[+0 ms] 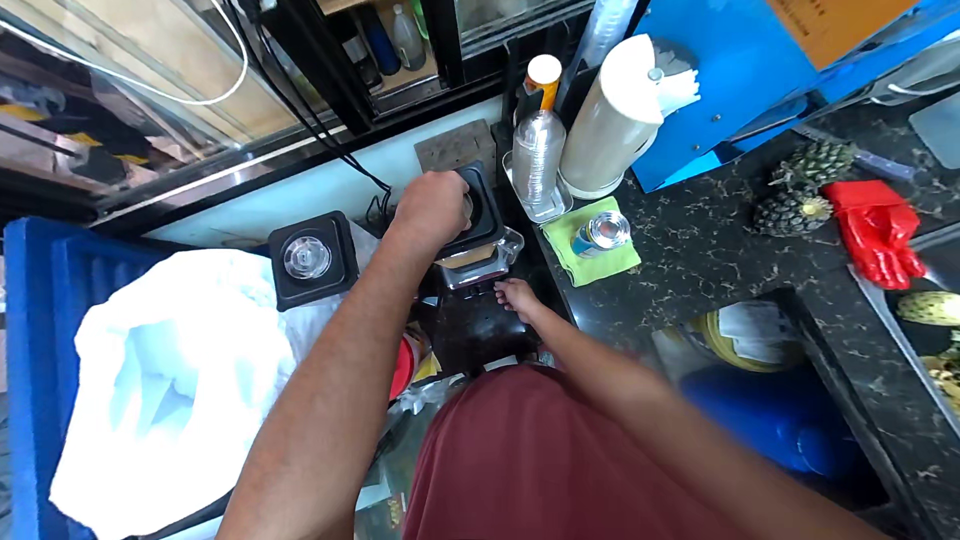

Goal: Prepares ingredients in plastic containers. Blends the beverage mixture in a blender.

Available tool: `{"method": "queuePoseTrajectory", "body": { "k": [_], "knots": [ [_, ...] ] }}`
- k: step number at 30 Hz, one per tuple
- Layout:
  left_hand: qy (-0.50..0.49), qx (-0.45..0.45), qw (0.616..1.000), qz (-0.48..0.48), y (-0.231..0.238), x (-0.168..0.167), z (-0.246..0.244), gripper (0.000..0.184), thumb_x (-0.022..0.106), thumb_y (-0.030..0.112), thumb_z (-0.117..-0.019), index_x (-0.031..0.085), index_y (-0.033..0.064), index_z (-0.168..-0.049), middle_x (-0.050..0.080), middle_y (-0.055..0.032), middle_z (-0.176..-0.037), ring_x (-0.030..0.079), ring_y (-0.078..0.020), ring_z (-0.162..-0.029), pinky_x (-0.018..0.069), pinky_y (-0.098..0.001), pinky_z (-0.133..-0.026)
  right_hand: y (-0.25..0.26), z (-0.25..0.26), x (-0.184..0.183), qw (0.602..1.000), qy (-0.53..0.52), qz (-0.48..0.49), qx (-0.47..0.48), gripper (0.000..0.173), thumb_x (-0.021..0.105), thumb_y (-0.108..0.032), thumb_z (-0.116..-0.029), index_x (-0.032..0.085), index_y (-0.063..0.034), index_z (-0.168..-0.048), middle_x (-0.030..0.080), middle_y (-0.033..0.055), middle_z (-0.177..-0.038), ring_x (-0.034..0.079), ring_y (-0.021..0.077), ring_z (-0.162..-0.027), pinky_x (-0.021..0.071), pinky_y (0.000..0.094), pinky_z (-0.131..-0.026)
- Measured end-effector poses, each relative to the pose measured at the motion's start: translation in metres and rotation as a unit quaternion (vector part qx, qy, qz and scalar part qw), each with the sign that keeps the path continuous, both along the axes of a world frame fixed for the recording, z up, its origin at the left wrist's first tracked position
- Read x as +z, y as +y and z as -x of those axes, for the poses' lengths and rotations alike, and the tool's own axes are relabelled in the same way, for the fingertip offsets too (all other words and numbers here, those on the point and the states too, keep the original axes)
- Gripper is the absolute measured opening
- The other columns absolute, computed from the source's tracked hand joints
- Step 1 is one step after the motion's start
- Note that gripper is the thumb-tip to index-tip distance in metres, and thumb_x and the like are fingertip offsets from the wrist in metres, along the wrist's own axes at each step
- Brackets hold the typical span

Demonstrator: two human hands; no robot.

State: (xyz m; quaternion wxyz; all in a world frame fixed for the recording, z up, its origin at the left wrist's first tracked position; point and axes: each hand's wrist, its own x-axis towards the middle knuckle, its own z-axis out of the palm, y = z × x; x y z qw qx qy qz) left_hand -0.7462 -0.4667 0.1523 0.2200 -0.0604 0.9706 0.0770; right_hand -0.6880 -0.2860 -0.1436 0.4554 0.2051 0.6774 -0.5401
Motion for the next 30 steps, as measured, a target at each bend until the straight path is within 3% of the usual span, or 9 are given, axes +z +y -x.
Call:
{"method": "queuePoseTrajectory", "body": {
  "k": [3, 14, 30],
  "knots": [
    [-0.002, -0.003, 1.000, 0.000, 0.0014, 0.0003, 0.0011, 0.049, 0.081, 0.024, -0.0850, 0.068, 0.0143, -0.131, 0.070, -0.0150, -0.122, 0.066, -0.0381, -0.114, 0.0523, -0.0618, -0.093, -0.0008, 0.0009, 0.0003, 1.000, -0.009, 0.001, -0.019, 0.029, 0.051, -0.027, -0.1083, 0.065, -0.0038, -0.118, 0.065, 0.0058, -0.090, 0.061, 0.0120, -0.071, 0.0491, 0.0268, -0.060],
    [0.010, -0.006, 1.000, 0.003, 0.0004, -0.0022, 0.0003, 0.049, 0.081, 0.026, -0.0858, 0.068, 0.0157, -0.132, 0.070, -0.0178, -0.120, 0.066, -0.0417, -0.111, 0.0518, -0.0653, -0.091, 0.0017, -0.0018, -0.0012, 1.000, -0.016, 0.009, -0.017, 0.037, 0.048, -0.036, -0.1094, 0.067, -0.0066, -0.120, 0.066, 0.0048, -0.091, 0.060, 0.0123, -0.070, 0.0480, 0.0280, -0.060],
    [0.010, -0.007, 1.000, 0.007, -0.0002, -0.0018, 0.0015, 0.051, 0.083, 0.026, -0.0855, 0.068, 0.0165, -0.133, 0.070, -0.0193, -0.120, 0.065, -0.0441, -0.112, 0.0500, -0.0679, -0.092, 0.0022, -0.0006, -0.0053, 1.000, -0.014, 0.018, -0.009, 0.034, 0.046, -0.032, -0.1101, 0.064, -0.0064, -0.124, 0.065, 0.0046, -0.091, 0.059, 0.0117, -0.068, 0.0470, 0.0268, -0.058]
  ]
}}
